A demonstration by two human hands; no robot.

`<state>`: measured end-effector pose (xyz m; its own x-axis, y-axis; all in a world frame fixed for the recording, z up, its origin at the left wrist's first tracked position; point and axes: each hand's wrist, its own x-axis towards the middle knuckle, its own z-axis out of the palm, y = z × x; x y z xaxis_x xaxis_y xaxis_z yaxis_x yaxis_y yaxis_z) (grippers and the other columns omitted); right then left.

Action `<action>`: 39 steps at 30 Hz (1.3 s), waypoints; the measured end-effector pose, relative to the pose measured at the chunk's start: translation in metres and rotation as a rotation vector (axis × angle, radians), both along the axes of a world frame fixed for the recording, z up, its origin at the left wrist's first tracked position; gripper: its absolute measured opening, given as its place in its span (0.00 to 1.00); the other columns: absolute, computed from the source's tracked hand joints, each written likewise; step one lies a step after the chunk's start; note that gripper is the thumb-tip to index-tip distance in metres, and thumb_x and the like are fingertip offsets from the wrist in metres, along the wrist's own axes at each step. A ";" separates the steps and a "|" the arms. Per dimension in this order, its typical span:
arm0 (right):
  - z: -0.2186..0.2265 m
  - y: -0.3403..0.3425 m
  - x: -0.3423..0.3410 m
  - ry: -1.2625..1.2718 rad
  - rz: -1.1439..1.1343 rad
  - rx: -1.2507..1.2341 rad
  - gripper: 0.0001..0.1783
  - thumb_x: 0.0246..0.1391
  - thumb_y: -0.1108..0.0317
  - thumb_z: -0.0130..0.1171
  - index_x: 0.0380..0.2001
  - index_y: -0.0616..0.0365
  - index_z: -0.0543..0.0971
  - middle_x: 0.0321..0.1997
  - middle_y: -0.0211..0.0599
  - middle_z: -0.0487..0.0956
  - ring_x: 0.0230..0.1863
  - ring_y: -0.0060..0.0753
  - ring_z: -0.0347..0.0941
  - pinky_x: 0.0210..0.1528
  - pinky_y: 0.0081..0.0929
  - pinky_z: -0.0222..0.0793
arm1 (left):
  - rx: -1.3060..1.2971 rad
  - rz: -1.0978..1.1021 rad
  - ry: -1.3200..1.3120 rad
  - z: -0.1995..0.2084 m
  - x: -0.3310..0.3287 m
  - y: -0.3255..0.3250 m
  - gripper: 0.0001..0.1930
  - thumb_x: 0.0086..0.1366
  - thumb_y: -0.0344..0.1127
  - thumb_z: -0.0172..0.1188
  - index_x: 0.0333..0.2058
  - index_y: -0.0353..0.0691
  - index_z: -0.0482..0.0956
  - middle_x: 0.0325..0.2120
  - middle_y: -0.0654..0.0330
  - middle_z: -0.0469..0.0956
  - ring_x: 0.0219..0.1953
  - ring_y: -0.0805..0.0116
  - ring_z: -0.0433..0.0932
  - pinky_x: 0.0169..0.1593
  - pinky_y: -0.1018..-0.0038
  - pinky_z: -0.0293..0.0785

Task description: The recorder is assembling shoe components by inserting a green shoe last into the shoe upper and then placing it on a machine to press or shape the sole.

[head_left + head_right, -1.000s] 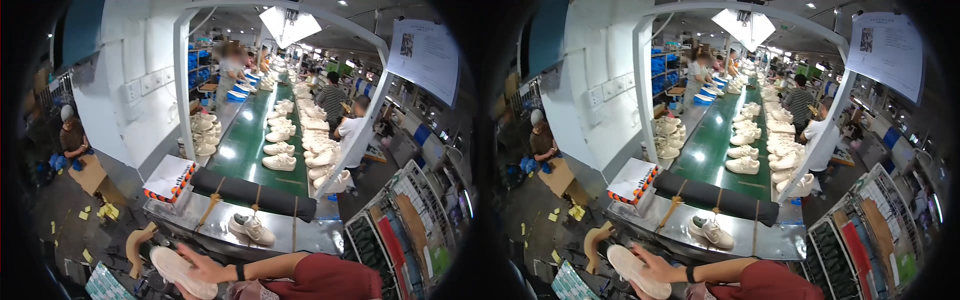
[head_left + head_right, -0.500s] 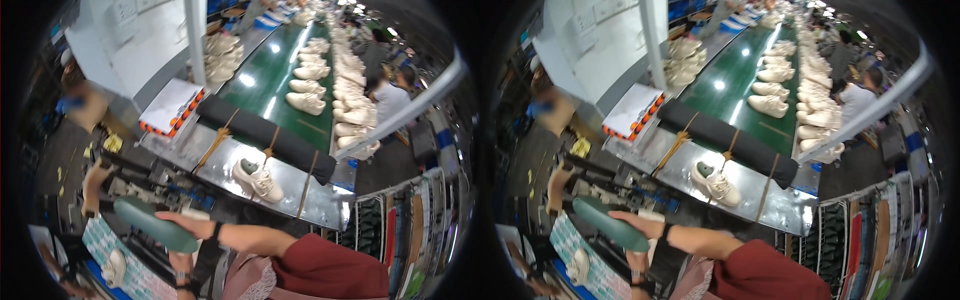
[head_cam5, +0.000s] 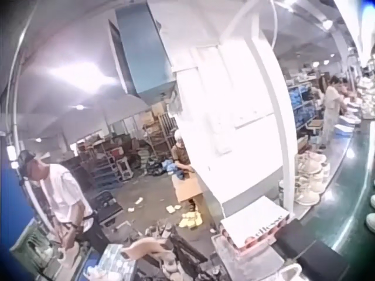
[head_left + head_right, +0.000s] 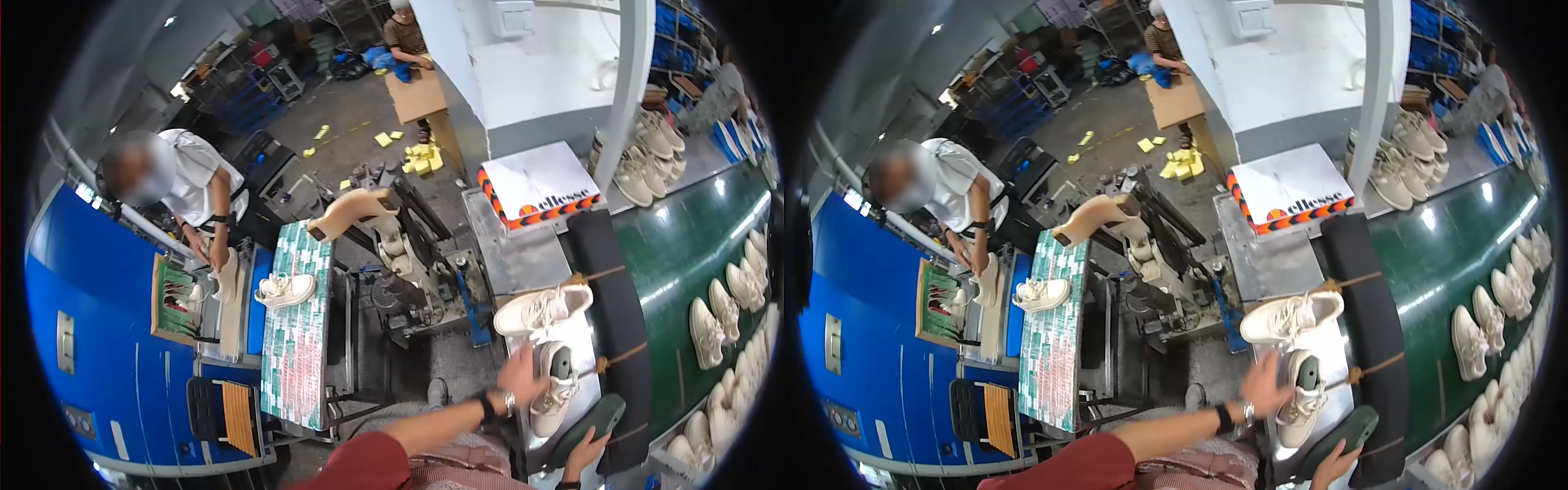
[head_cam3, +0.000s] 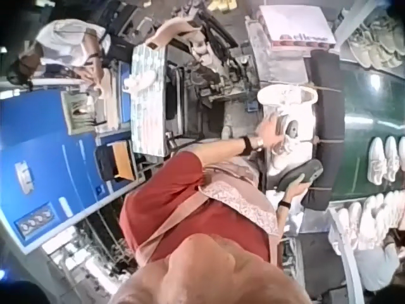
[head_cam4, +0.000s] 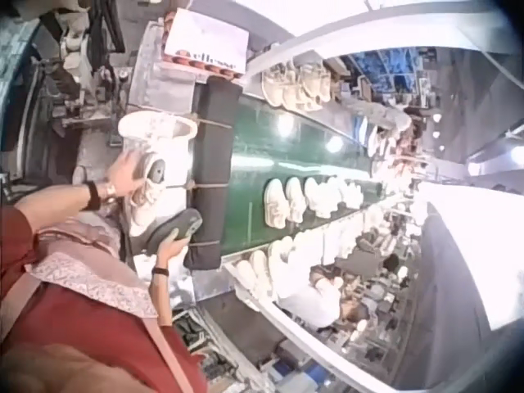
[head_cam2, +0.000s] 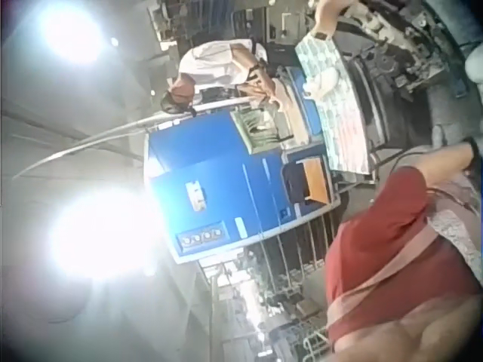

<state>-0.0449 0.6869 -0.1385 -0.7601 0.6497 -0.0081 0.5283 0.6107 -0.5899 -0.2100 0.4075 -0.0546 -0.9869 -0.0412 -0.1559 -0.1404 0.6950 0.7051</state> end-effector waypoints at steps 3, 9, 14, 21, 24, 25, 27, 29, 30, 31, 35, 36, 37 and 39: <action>-0.011 0.019 -0.001 -0.041 0.092 -0.031 0.36 0.69 0.58 0.55 0.69 0.72 0.59 0.67 0.64 0.68 0.66 0.60 0.66 0.67 0.41 0.61 | 0.072 0.141 -0.225 -0.012 0.046 0.068 0.56 0.43 0.63 0.78 0.63 0.31 0.65 0.62 0.38 0.68 0.61 0.39 0.71 0.63 0.55 0.69; 0.024 0.021 -0.013 0.154 0.096 -0.082 0.35 0.67 0.63 0.58 0.70 0.67 0.60 0.69 0.57 0.65 0.70 0.52 0.62 0.69 0.43 0.59 | 0.309 0.353 -0.387 -0.006 0.020 0.075 0.47 0.43 0.58 0.78 0.57 0.35 0.73 0.44 0.44 0.83 0.47 0.48 0.83 0.52 0.60 0.78; 0.150 -0.092 -0.105 0.235 0.218 -1.102 0.35 0.71 0.57 0.47 0.74 0.61 0.53 0.69 0.51 0.67 0.67 0.46 0.66 0.70 0.41 0.60 | 1.487 0.104 -0.562 0.023 0.049 0.003 0.26 0.59 0.30 0.69 0.57 0.32 0.76 0.50 0.60 0.82 0.50 0.67 0.80 0.54 0.69 0.77; 0.196 -0.279 -0.155 0.135 0.643 -1.209 0.50 0.52 0.76 0.56 0.77 0.61 0.47 0.72 0.51 0.63 0.68 0.44 0.66 0.68 0.35 0.65 | 1.474 0.435 -0.230 0.062 0.047 -0.134 0.26 0.73 0.47 0.58 0.61 0.35 0.70 0.52 0.61 0.78 0.51 0.72 0.78 0.53 0.72 0.77; 0.227 -0.346 -0.191 0.326 0.959 -0.955 0.50 0.51 0.73 0.62 0.74 0.69 0.50 0.72 0.56 0.63 0.72 0.46 0.62 0.72 0.37 0.57 | 1.663 0.606 -0.063 0.093 0.024 -0.179 0.28 0.77 0.53 0.50 0.61 0.34 0.70 0.53 0.56 0.79 0.50 0.65 0.80 0.54 0.67 0.78; 0.245 -0.368 -0.202 0.355 0.994 -0.857 0.50 0.52 0.70 0.64 0.73 0.70 0.52 0.72 0.58 0.64 0.72 0.46 0.61 0.73 0.38 0.57 | 1.726 0.569 -0.044 0.107 0.015 -0.197 0.30 0.77 0.56 0.48 0.61 0.34 0.70 0.53 0.54 0.79 0.49 0.63 0.81 0.54 0.65 0.78; 0.250 -0.409 -0.232 0.482 1.151 -0.413 0.50 0.52 0.62 0.67 0.72 0.68 0.56 0.69 0.67 0.65 0.69 0.59 0.66 0.69 0.42 0.62 | 1.881 0.492 -0.064 0.110 -0.004 -0.233 0.34 0.76 0.62 0.44 0.61 0.34 0.70 0.53 0.52 0.80 0.49 0.59 0.82 0.55 0.63 0.79; 0.267 -0.455 -0.249 0.333 1.220 -0.168 0.52 0.51 0.55 0.68 0.73 0.64 0.56 0.63 0.69 0.68 0.60 0.68 0.71 0.61 0.48 0.70 | 2.050 0.428 -0.053 0.112 -0.018 -0.267 0.40 0.74 0.68 0.41 0.65 0.37 0.66 0.57 0.46 0.76 0.55 0.52 0.79 0.60 0.59 0.76; 0.271 -0.460 -0.244 0.327 1.217 -0.072 0.53 0.50 0.52 0.68 0.74 0.62 0.55 0.59 0.68 0.69 0.55 0.69 0.72 0.57 0.50 0.71 | 2.067 0.400 -0.050 0.115 -0.015 -0.266 0.40 0.74 0.69 0.40 0.67 0.38 0.65 0.60 0.47 0.74 0.58 0.51 0.77 0.62 0.58 0.74; 0.263 -0.475 -0.242 0.350 1.238 -0.010 0.55 0.49 0.49 0.68 0.74 0.59 0.55 0.56 0.67 0.70 0.51 0.71 0.73 0.53 0.52 0.73 | 2.053 0.384 -0.003 0.105 -0.012 -0.276 0.41 0.73 0.69 0.39 0.68 0.39 0.63 0.62 0.47 0.72 0.60 0.51 0.75 0.64 0.58 0.73; 0.294 -0.497 -0.238 0.167 1.310 0.298 0.55 0.43 0.51 0.68 0.72 0.58 0.57 0.51 0.63 0.69 0.41 0.69 0.77 0.43 0.55 0.77 | 2.072 0.577 0.137 0.068 -0.023 -0.247 0.38 0.73 0.65 0.42 0.70 0.43 0.62 0.64 0.53 0.70 0.62 0.55 0.73 0.67 0.59 0.70; 0.299 -0.513 -0.229 0.103 1.331 0.267 0.53 0.43 0.53 0.67 0.71 0.58 0.58 0.52 0.64 0.69 0.41 0.70 0.77 0.43 0.55 0.77 | 2.152 0.658 -0.010 0.030 -0.020 -0.256 0.38 0.73 0.64 0.43 0.69 0.42 0.63 0.63 0.52 0.72 0.61 0.54 0.75 0.66 0.59 0.71; 0.302 -0.512 -0.227 0.087 1.310 0.220 0.53 0.44 0.53 0.67 0.72 0.57 0.57 0.53 0.63 0.68 0.42 0.69 0.77 0.44 0.55 0.76 | 2.145 0.672 -0.083 0.021 -0.015 -0.257 0.37 0.74 0.63 0.44 0.68 0.40 0.64 0.61 0.51 0.74 0.60 0.53 0.76 0.64 0.59 0.73; 0.285 -0.489 -0.227 0.183 1.278 0.127 0.54 0.44 0.53 0.68 0.73 0.56 0.57 0.57 0.63 0.67 0.44 0.69 0.77 0.45 0.54 0.76 | 2.040 0.579 -0.133 0.031 -0.007 -0.255 0.34 0.75 0.59 0.45 0.68 0.38 0.65 0.61 0.51 0.74 0.60 0.53 0.76 0.63 0.58 0.73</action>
<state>-0.2721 0.1980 0.1469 -0.8221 -0.5436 0.1693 -0.5484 0.6761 -0.4922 -0.2172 0.1520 -0.0232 -0.9096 0.0144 -0.4151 -0.1044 -0.9752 0.1951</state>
